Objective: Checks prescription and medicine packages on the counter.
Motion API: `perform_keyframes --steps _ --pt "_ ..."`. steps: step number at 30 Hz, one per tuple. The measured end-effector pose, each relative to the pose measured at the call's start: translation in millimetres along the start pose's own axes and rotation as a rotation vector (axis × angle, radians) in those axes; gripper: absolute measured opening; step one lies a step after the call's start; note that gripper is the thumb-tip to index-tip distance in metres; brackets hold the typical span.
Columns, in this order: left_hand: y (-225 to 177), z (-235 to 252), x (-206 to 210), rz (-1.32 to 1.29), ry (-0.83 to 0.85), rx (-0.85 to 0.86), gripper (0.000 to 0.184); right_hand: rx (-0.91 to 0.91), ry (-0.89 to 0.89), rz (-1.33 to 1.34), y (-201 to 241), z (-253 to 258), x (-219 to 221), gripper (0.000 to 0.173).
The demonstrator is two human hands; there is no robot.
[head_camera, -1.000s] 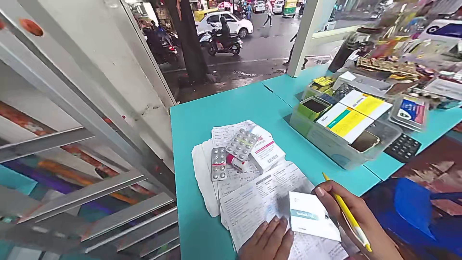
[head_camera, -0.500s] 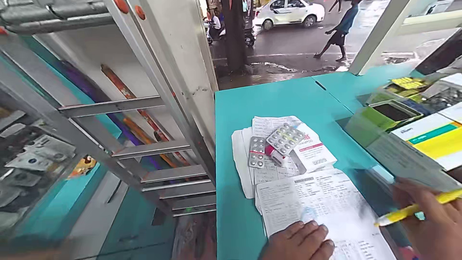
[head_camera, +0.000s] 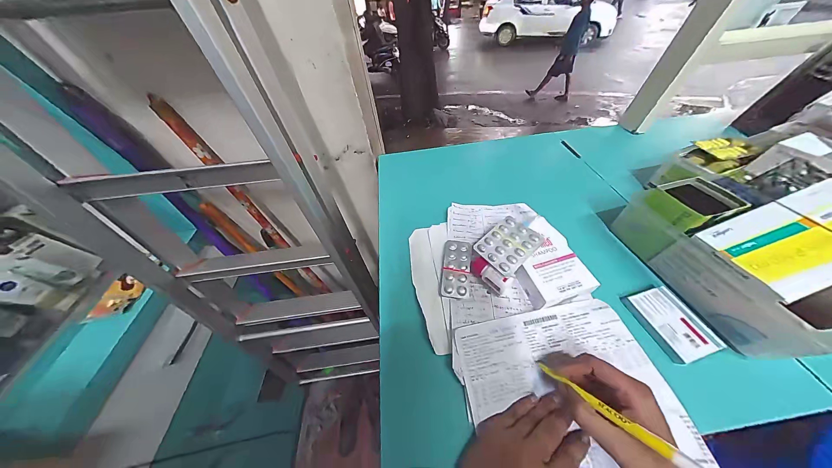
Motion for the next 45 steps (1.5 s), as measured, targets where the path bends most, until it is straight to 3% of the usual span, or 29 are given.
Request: perform_keyframes --steps 13,19,45 --pt "0 -2 -5 0.026 -0.062 -0.009 0.023 -0.042 0.009 -0.097 0 -1 3 0.006" --pt "1 -2 -5 -0.015 -0.044 -0.005 0.025 -0.104 -0.068 0.096 5 -4 -11 0.019" --pt "0 -2 -4 -0.019 -0.044 0.001 0.025 -0.091 -0.024 0.202 2 -3 -14 0.015"
Point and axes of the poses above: each hand's wrist, its own z-axis towards the middle knuckle, its own x-axis out of the palm, y = z × x, the point moved 10 cm from there along z, towards the middle knuckle, and after that the axes turned 13 degrees about z, right-handed, at the moved point
